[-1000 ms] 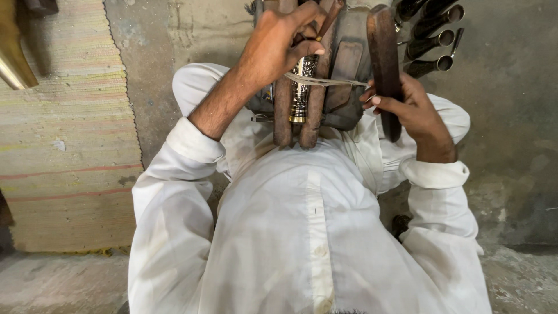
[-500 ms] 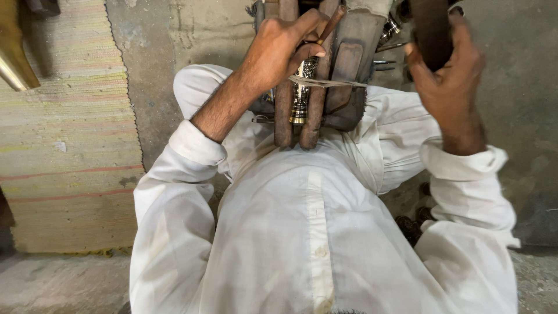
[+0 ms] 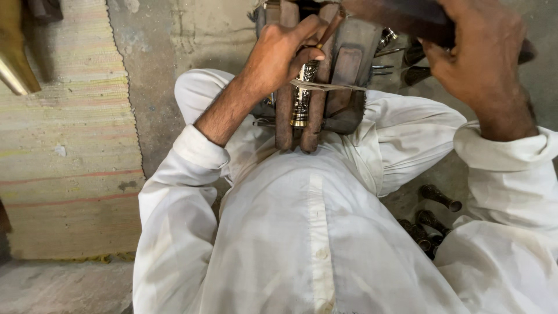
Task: The person sits cross-legged on the floor with a wooden clamp holding a brass vase on their lap. They hold a small chisel against the vase surface and strike it with a wooden mallet, rotating the vase to engrave decorative patterns, then lift the vase out of the clamp and loosen the strap around the clamp.
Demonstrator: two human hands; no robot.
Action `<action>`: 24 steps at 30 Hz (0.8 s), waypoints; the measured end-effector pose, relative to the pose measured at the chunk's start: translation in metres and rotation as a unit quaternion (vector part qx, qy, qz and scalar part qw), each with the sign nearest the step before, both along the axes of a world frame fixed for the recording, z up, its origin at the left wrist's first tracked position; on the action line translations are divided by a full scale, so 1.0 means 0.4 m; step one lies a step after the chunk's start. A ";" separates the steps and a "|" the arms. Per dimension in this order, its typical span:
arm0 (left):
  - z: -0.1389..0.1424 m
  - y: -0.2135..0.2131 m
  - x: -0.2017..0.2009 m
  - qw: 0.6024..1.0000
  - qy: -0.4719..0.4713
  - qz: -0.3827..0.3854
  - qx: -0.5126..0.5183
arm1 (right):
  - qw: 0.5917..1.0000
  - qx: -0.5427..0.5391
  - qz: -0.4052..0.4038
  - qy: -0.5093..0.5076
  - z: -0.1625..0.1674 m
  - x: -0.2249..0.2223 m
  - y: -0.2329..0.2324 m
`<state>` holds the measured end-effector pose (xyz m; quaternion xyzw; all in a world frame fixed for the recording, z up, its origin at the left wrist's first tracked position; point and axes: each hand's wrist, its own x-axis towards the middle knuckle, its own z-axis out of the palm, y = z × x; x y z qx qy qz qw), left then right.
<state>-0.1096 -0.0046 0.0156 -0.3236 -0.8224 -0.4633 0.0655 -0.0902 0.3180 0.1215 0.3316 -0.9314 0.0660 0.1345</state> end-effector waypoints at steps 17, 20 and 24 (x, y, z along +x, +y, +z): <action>-0.009 -0.013 0.030 0.997 -0.040 0.015 0.064 | 0.995 0.084 -0.047 0.005 -0.026 -0.015 0.052; -0.020 -0.009 0.032 0.998 -0.026 0.021 0.062 | 0.988 0.130 -0.023 0.084 0.002 -0.015 0.035; -0.033 -0.014 0.042 0.998 -0.028 0.037 0.050 | 0.980 0.177 -0.024 0.091 0.032 -0.012 0.004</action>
